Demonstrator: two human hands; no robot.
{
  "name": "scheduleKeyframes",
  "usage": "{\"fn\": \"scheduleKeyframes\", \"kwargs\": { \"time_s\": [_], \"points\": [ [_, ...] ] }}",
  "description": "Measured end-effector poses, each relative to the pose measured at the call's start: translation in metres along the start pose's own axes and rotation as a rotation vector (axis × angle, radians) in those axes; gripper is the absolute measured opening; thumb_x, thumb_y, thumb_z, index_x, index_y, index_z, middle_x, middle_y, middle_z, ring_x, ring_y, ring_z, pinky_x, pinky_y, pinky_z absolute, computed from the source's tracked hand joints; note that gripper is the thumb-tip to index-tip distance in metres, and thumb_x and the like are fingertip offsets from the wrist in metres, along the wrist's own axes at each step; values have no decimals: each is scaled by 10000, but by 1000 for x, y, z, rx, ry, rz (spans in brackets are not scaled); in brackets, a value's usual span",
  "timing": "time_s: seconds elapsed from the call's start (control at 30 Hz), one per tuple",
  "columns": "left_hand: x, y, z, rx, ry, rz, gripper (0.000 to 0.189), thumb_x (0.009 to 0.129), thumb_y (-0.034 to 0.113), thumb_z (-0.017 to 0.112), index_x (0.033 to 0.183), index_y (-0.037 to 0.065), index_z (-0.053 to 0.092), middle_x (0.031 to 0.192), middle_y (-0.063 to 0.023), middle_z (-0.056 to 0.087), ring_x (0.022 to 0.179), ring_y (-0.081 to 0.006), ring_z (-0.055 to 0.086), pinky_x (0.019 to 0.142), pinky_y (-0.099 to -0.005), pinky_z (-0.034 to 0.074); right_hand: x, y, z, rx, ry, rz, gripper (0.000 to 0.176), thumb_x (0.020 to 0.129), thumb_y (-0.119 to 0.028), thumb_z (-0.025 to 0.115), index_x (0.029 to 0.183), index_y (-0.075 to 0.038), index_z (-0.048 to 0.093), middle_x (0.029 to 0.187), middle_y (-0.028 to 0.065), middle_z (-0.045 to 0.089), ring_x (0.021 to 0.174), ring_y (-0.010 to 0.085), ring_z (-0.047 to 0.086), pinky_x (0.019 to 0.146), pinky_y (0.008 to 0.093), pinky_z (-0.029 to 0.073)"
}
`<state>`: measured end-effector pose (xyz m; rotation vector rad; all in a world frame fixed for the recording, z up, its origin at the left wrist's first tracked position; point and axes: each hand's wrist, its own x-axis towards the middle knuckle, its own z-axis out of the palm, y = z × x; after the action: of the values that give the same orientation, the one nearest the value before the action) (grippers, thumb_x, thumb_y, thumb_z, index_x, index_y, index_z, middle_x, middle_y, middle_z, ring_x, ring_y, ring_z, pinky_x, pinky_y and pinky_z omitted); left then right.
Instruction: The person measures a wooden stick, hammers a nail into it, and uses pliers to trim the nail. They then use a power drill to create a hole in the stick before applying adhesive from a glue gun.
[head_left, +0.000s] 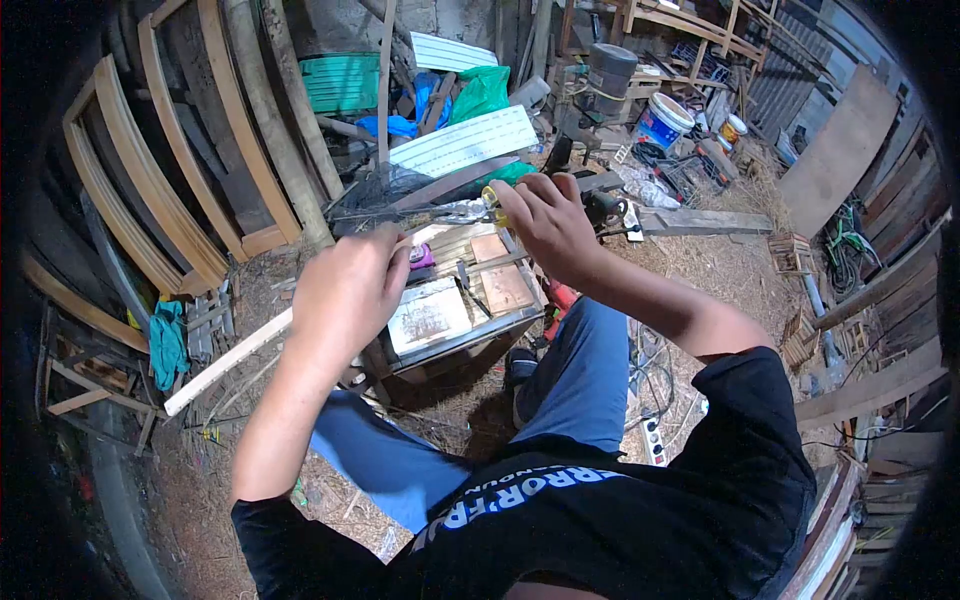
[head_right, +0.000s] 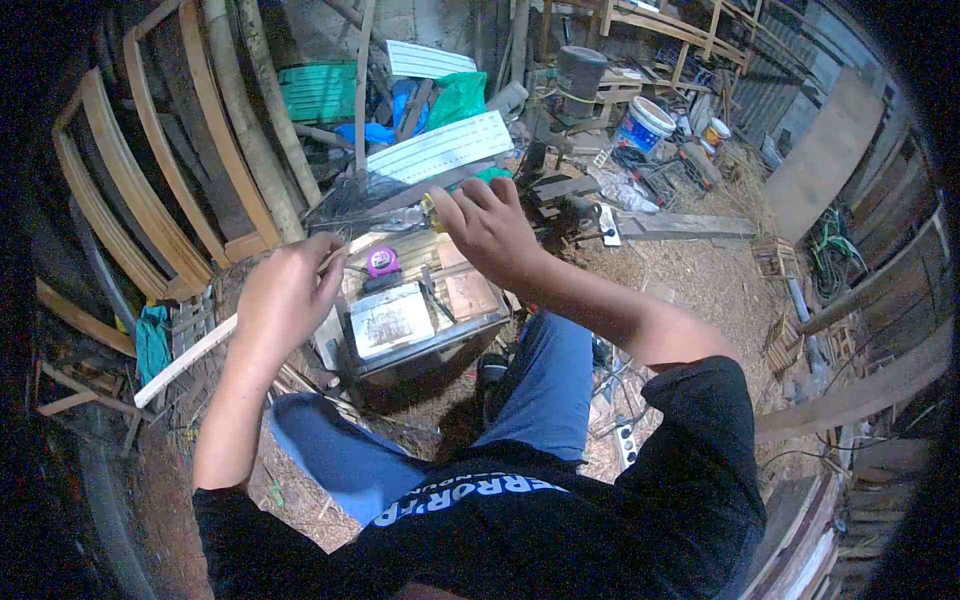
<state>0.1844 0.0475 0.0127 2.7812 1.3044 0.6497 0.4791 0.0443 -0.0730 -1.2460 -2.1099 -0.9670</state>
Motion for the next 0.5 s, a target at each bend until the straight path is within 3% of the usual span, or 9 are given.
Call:
{"fn": "scheduleKeyframes", "kwargs": {
  "time_s": [0.07,0.27,0.5],
  "points": [
    [4,0,-7,-20,0,14,196,988,208,665,1067,47,744,821,-228,730,807,-430,726,723,-516,575,-1,5,4,22,-39,3,596,873,-144,709,1424,-52,500,1092,81,642,1133,275,603,900,454,414],
    [10,3,-21,-40,-21,31,207,993,220,670,1064,45,753,826,-231,731,806,-432,722,732,-514,570,1,8,3,-8,-52,-13,599,862,-140,710,1415,-51,498,1135,99,594,1107,291,604,894,454,434],
    [18,-3,-18,-47,-60,30,218,994,223,672,1075,41,759,878,-226,747,835,-410,736,744,-500,567,7,8,7,88,21,-32,394,907,-95,631,1277,-25,513,1132,134,611,1114,336,624,984,527,467]
  ]
}}
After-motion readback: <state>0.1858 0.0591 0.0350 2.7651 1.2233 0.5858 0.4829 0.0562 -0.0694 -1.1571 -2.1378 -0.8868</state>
